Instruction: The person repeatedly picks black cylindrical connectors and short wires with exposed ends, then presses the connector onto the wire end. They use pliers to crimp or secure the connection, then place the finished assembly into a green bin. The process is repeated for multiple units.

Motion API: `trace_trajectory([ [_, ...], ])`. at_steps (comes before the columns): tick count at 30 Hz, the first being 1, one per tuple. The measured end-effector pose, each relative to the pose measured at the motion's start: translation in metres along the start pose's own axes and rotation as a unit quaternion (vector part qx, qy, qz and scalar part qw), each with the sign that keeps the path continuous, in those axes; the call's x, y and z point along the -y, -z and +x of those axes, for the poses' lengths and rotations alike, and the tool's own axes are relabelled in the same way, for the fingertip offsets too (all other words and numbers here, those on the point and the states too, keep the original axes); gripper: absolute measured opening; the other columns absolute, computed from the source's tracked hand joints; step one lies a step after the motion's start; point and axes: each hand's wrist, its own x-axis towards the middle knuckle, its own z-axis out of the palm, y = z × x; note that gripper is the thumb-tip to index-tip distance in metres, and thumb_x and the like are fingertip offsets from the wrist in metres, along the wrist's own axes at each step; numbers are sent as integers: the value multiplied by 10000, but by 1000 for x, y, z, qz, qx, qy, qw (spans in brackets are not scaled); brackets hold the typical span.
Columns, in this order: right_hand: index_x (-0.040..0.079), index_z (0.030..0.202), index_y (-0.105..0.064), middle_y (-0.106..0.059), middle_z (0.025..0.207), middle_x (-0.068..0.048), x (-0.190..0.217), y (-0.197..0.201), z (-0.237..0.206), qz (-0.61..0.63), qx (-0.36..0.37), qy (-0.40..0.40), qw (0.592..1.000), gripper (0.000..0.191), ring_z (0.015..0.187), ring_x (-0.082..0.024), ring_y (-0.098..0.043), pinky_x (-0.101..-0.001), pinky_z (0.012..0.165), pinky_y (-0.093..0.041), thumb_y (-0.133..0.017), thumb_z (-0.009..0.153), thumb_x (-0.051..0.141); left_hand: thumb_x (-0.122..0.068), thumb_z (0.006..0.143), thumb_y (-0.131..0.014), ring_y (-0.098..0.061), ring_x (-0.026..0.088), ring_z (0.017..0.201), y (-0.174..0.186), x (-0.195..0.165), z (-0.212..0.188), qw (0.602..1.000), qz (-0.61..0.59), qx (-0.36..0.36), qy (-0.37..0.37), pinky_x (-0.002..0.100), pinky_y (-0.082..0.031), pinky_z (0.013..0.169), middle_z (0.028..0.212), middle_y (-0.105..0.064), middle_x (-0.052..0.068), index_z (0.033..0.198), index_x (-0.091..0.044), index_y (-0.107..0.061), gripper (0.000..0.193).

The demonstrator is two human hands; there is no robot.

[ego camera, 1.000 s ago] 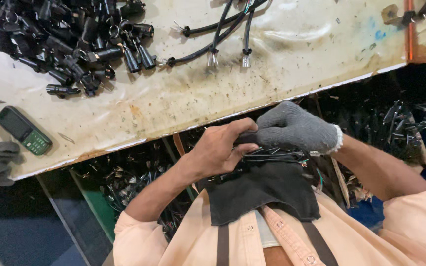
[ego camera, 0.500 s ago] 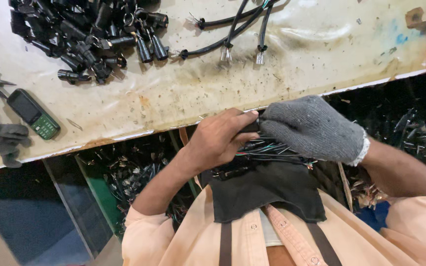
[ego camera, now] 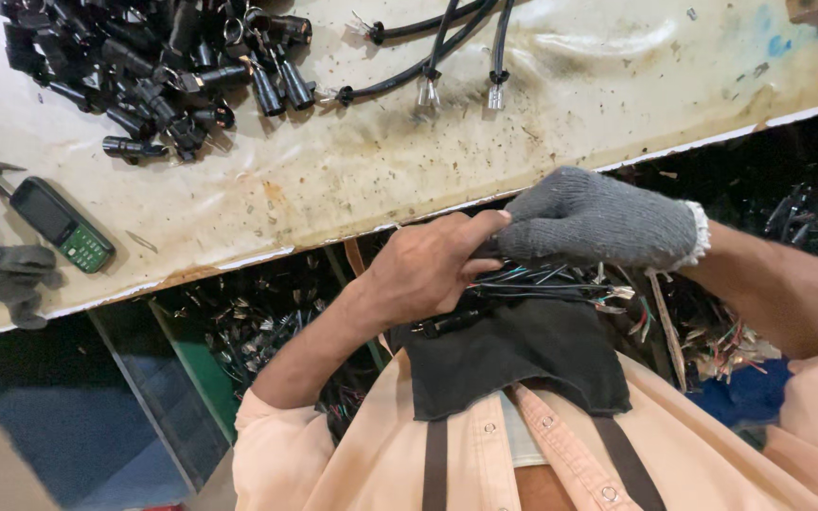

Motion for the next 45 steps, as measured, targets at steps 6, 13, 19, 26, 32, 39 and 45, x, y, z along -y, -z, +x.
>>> trace_trajectory([
  [6, -5, 846, -729, -578, 593, -59, 0, -6, -5, -47, -91, 116, 988, 273, 542, -154, -505, -328, 501, -446, -675, 916, 253, -94, 923, -784, -713, 321, 1042, -5, 0, 10, 996, -67, -48, 21, 386, -582, 869, 1179, -683, 136, 1343, -88, -524, 494],
  [13, 55, 1059, -707, -703, 861, -152, -7, -29, -22, -189, -322, 291, 881, 175, 730, -333, -697, -396, 629, -537, -754, 914, 140, -56, 952, -788, -712, 313, 1026, 6, -1, 16, 995, -53, -81, 36, 383, -577, 863, 1167, -683, 132, 1322, -37, -526, 454],
  [19, 65, 1033, -686, -680, 786, -129, 3, -22, -20, -196, -269, 310, 891, 157, 698, -325, -696, -410, 600, -523, -754, 907, 128, -47, 902, -813, -681, 322, 942, 6, -6, 10, 996, 4, -83, 9, 393, -561, 805, 1093, -664, 145, 1307, -37, -558, 479],
  [26, 61, 1046, -693, -715, 852, -153, 8, -27, -20, -236, -280, 330, 870, 164, 760, -358, -708, -415, 643, -536, -744, 901, 119, -69, 907, -823, -659, 281, 847, 3, -2, 6, 987, 88, -125, -55, 398, -546, 718, 1044, -643, 131, 1317, -30, -562, 488],
  [32, 45, 1110, -683, -734, 886, -144, 2, -33, -20, -157, -255, 287, 910, 229, 800, -315, -746, -380, 661, -572, -741, 901, 119, -44, 910, -822, -658, 289, 831, 1, 1, -2, 973, 155, -132, -107, 393, -545, 693, 1049, -637, 163, 1307, -37, -587, 461],
  [39, 32, 1159, -685, -743, 956, -160, -6, -54, -10, -212, -374, 362, 827, 309, 839, -333, -735, -406, 705, -569, -792, 876, 95, -15, 877, -801, -661, 281, 788, -13, 3, 1, 966, 121, -214, -83, 391, -535, 653, 1035, -645, 163, 1226, -30, -639, 385],
  [45, 61, 1161, -687, -743, 968, -142, -22, -61, -4, -218, -371, 374, 821, 323, 855, -331, -737, -409, 712, -565, -804, 862, 93, 5, 879, -785, -678, 296, 836, -8, 5, -7, 963, 155, -175, -133, 391, -578, 687, 1025, -645, 186, 1261, -41, -624, 417],
])
